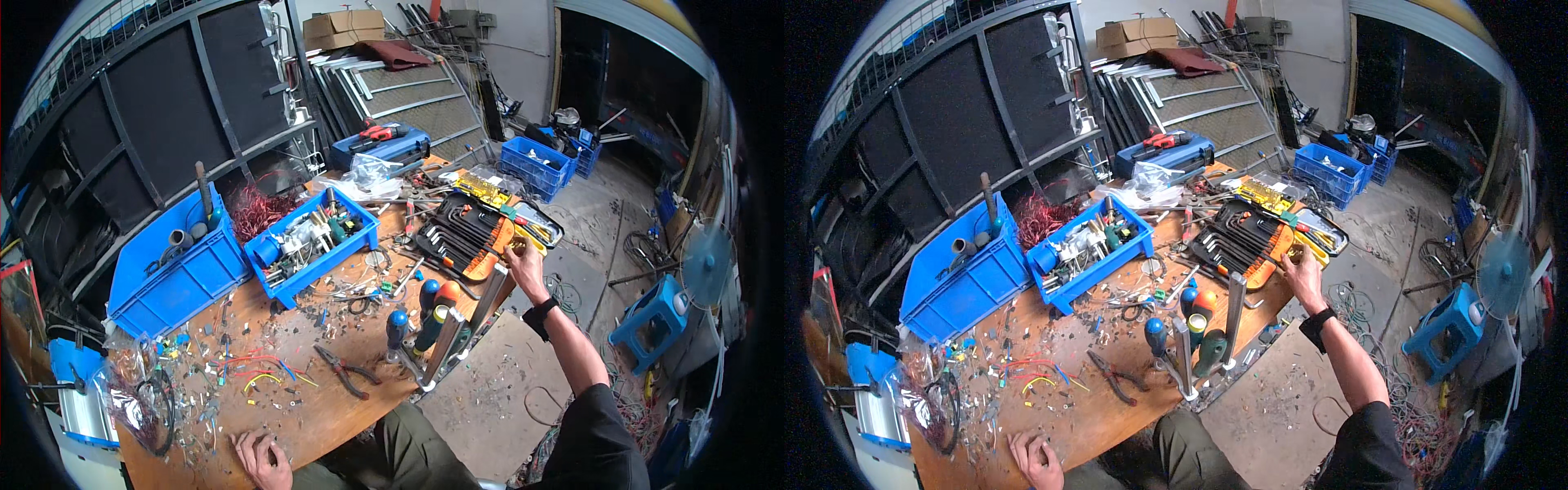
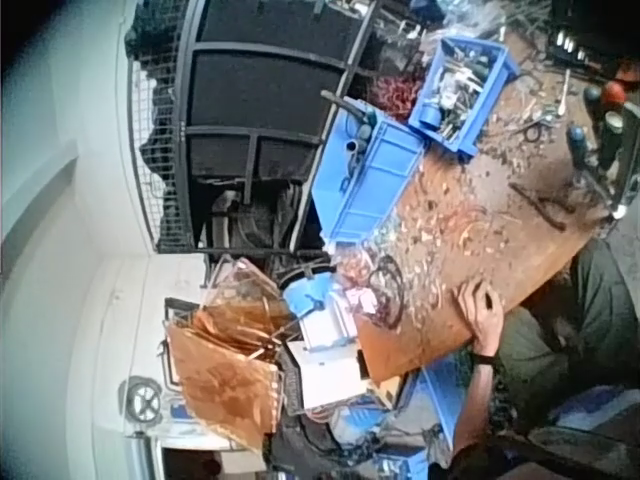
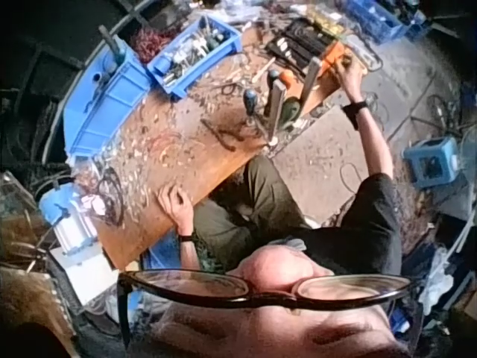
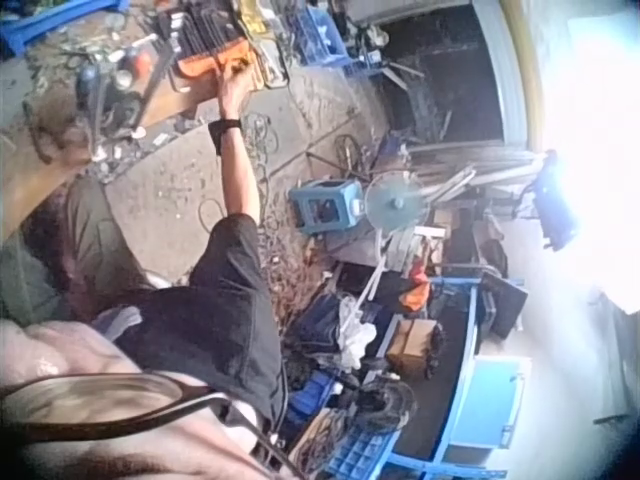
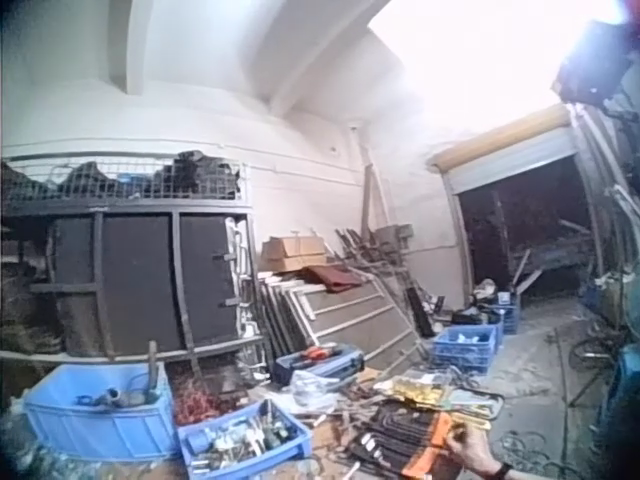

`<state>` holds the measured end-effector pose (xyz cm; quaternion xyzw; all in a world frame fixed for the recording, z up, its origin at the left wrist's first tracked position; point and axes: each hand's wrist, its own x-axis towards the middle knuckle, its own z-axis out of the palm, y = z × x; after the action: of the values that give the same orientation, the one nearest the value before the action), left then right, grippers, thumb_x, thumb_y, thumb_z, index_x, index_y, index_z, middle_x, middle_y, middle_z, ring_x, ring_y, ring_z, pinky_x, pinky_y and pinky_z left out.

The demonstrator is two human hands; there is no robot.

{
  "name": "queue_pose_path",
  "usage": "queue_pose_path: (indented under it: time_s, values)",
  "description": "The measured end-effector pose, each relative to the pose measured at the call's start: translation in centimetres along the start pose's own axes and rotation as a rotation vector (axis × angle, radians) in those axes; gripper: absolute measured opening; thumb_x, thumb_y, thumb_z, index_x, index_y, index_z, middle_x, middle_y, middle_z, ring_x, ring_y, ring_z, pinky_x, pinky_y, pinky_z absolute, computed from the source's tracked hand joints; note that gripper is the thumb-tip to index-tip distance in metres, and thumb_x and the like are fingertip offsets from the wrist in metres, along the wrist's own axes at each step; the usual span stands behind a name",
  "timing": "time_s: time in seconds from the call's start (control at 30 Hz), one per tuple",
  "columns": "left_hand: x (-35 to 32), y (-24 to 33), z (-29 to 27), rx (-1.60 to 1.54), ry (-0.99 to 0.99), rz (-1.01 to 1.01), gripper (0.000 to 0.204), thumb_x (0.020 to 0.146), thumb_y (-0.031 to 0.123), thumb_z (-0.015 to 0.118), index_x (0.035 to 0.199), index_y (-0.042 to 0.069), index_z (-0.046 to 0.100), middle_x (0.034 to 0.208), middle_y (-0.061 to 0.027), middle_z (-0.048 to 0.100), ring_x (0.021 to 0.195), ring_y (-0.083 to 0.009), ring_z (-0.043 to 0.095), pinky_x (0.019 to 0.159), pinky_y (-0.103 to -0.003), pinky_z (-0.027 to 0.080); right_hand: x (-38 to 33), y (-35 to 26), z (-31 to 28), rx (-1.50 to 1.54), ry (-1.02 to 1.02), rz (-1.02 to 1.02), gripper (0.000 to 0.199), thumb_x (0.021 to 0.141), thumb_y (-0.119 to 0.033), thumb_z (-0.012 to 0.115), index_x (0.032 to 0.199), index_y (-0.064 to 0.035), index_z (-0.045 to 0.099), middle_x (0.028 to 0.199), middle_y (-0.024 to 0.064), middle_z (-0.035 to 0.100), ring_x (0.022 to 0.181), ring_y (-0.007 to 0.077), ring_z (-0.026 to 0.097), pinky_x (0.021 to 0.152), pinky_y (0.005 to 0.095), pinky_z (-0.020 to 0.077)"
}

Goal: The recorder is stripping wires and using tools to assemble or repair electronic components on a metal frame.

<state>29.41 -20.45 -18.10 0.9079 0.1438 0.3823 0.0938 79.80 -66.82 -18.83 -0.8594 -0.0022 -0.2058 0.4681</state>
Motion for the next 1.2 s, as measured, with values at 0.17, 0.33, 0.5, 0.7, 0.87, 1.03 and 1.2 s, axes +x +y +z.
queue_pose_path:
  time_s: [0.17, 0.33, 0.5, 0.7, 0.87, 1.03, 1.2]
  values:
    - [0.2, -0.2, -0.2, -0.018, 0.015, 0.029, 0.012, 0.094, 0.006, 0.069, 0.105, 0.001, 0.072, 0.117, -0.0191, 0.068, 0.118, -0.041, 0.062, 0.12, -0.066, 0.037, -2.7, -1.8, 0.9, 0.018, -0.025, -0.063, 0.046, 0.097, -0.023, 0.075, 0.135, 0.0008, 0.062, 0.111, 0.0238, 0.079, 0.103, 0.0342, 0.078, 0.09, 0.0432, 0.0613]
    - [-0.8, -1.2, 0.9, -0.003, -0.048, -0.016, 0.016, 0.091, 0.002, 0.068, 0.106, 0.0, 0.069, 0.119, -0.018, 0.065, 0.12, -0.042, 0.059, 0.121, -0.064, 0.036, -3.8, -3.0, 2.0, 0.022, -0.121, -0.03, 0.054, 0.098, -0.023, 0.076, 0.143, 0.0017, 0.058, 0.116, 0.0248, 0.077, 0.107, 0.0315, 0.078, 0.092, 0.0397, 0.0614]
    - [-1.0, -1.3, 0.7, 0.021, -0.035, -0.042, 0.021, 0.084, 0.0, 0.07, 0.104, 0.005, 0.069, 0.12, -0.0135, 0.064, 0.121, -0.0388, 0.06, 0.121, -0.067, 0.037, -4.8, -4.9, 1.0, 0.006, -0.188, 0.004, 0.047, 0.099, -0.024, 0.075, 0.136, 0.0036, 0.065, 0.119, 0.0234, 0.078, 0.112, 0.0301, 0.077, 0.095, 0.0387, 0.0608]
    - [-1.2, -1.3, 0.8, 0.016, -0.022, -0.059, 0.021, 0.085, 0.0, 0.07, 0.106, 0.006, 0.07, 0.12, -0.0136, 0.065, 0.121, -0.0396, 0.06, 0.12, -0.066, 0.037, -7.6, -0.2, -1.6, -0.037, 0.09, -0.322, 0.025, 0.094, -0.016, 0.074, 0.115, -0.0018, 0.074, 0.085, 0.0103, 0.069, 0.076, 0.0213, 0.067, 0.076, 0.0352, 0.0567]
    - [-0.9, -1.1, 0.7, -0.009, -0.009, -0.065, 0.021, 0.087, 0.0, 0.07, 0.107, 0.006, 0.069, 0.12, -0.0143, 0.065, 0.121, -0.0398, 0.06, 0.121, -0.066, 0.036, -15.2, 2.9, -6.3, -0.001, -0.085, -0.165, 0.023, 0.087, -0.001, 0.066, 0.109, -0.0032, 0.072, 0.071, 0.0034, 0.051, 0.065, 0.0111, 0.046, 0.06, 0.0315, 0.0416]
    - [-0.7, -0.9, 0.7, -0.016, -0.008, -0.062, 0.021, 0.087, 0.001, 0.07, 0.107, 0.006, 0.069, 0.121, -0.0144, 0.065, 0.122, -0.0392, 0.059, 0.122, -0.064, 0.035, -25.4, 7.8, -9.5, -0.157, -0.398, -0.03, 0.034, 0.078, -0.001, 0.068, 0.11, -0.0034, 0.078, 0.068, 0.0041, 0.048, 0.062, 0.0141, 0.048, 0.058, 0.0343, 0.0434]
    - [-0.9, -1.0, 0.6, -0.024, -0.02, -0.065, 0.02, 0.088, 0.001, 0.07, 0.107, 0.005, 0.069, 0.121, -0.0144, 0.065, 0.124, -0.0386, 0.059, 0.123, -0.062, 0.034, -30.8, 9.3, -11.4, -0.151, -0.519, 0.134, 0.03, 0.079, -0.002, 0.07, 0.107, -0.0047, 0.079, 0.066, 0.0098, 0.059, 0.06, 0.0176, 0.057, 0.061, 0.0349, 0.0485]
